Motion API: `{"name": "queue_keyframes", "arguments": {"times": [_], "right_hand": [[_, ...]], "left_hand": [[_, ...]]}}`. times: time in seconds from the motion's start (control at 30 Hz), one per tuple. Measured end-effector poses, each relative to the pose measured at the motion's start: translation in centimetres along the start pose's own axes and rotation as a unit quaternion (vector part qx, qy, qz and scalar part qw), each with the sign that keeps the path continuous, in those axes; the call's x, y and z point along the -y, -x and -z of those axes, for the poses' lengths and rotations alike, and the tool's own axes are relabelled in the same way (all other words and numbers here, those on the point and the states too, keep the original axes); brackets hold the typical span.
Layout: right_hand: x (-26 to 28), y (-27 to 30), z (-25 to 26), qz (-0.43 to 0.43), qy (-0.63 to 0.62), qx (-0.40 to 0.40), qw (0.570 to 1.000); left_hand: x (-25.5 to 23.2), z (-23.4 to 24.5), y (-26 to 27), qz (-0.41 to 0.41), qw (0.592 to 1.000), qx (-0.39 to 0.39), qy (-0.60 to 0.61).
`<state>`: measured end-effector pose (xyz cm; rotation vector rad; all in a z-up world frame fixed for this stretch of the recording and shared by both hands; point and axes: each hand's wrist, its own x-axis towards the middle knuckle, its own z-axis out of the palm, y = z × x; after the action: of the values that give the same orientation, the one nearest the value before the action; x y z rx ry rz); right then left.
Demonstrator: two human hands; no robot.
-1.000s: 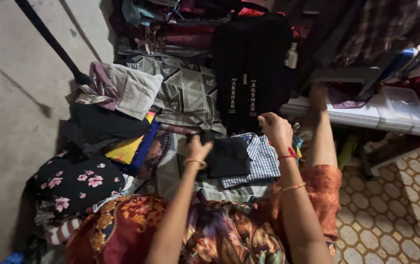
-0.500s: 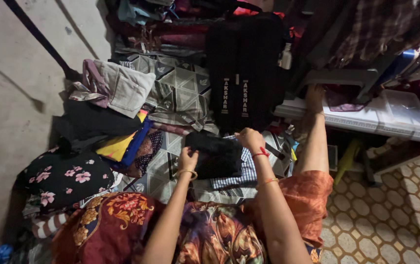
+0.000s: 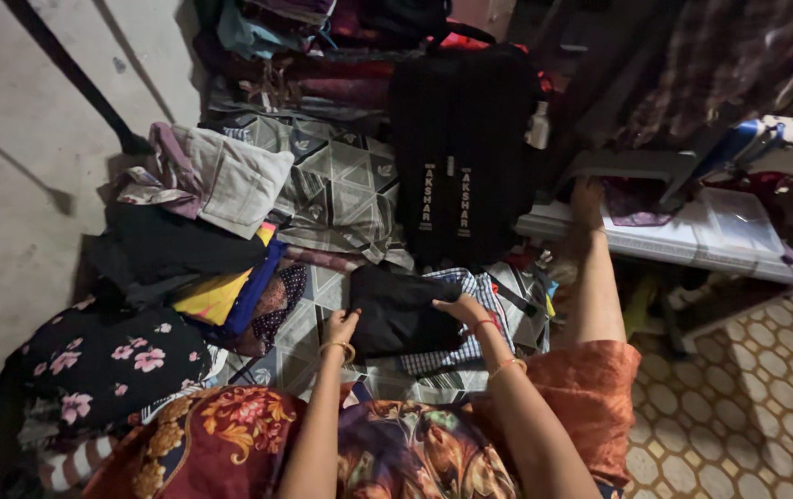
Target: The person folds clothes by picking them up from a pile on the floor, smoothing them out, and folding them into rectangular shapes.
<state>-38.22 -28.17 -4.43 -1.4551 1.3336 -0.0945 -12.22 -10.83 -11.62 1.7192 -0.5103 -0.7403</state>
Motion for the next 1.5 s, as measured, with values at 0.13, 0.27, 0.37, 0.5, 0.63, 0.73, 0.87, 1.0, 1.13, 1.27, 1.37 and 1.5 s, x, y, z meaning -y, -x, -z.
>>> {"name": "queue_keyframes", "arguments": {"times": [0.13,0.27,0.37,0.5,0.63,0.73,0.87,1.0,1.13,1.27,1.37,1.5], "right_hand": [[-0.6,0.9,-0.3,0.004,-0.046,0.022,0.999],[-0.6,1.2,-0.8,0.136,0.039,-0.086,0.986],[0.7,1.0,0.5,0.178,0.184,-0.227,0.940],[2.4,1.3,6.7,0.234,0.214,-0.294,0.902],[0.6,2.5,10.3,0.192,0.200,-0.280,0.919],[-1.6,2.9,7.9,0.095,0.267,-0.264,0.922],[-2.6,2.9,6.5,0.053,0.257,-0.253,0.931],[-1.7,1.6,6.9,0.028,0.284,-0.252,0.924],[-2.8,1.8,6.3,0.010,0.256,-0.244,0.935],[-1.6,3.5,4.8,0.042,0.309,-0.319,0.895],[0.8,5.1,2.6,0.201,0.296,-0.435,0.826],[0.7,5.8,-0.1,0.357,0.402,-0.386,0.750]], "left_hand": [[-0.2,-0.3,-1.0,-0.005,0.983,0.050,-0.178],[-0.6,-1.8,0.0,-0.077,0.956,-0.023,-0.283],[-1.9,-2.9,0.7,-0.093,0.991,-0.010,-0.100],[-3.4,-5.2,1.2,-0.071,0.997,0.009,-0.008],[-3.7,-9.1,3.8,-0.083,0.995,0.034,-0.038],[-2.0,-10.1,7.9,-0.088,0.992,0.053,-0.073],[-1.2,-10.5,10.1,-0.169,0.983,0.020,-0.073],[-1.3,-9.0,8.4,-0.267,0.959,0.056,-0.078],[-0.4,-8.6,8.8,-0.299,0.950,0.053,-0.071],[-1.3,-8.3,10.1,-0.181,0.962,-0.024,-0.204],[-4.1,-8.7,10.8,-0.213,0.941,-0.021,-0.261],[-6.0,-11.7,11.2,-0.346,0.853,0.014,-0.390]]}}
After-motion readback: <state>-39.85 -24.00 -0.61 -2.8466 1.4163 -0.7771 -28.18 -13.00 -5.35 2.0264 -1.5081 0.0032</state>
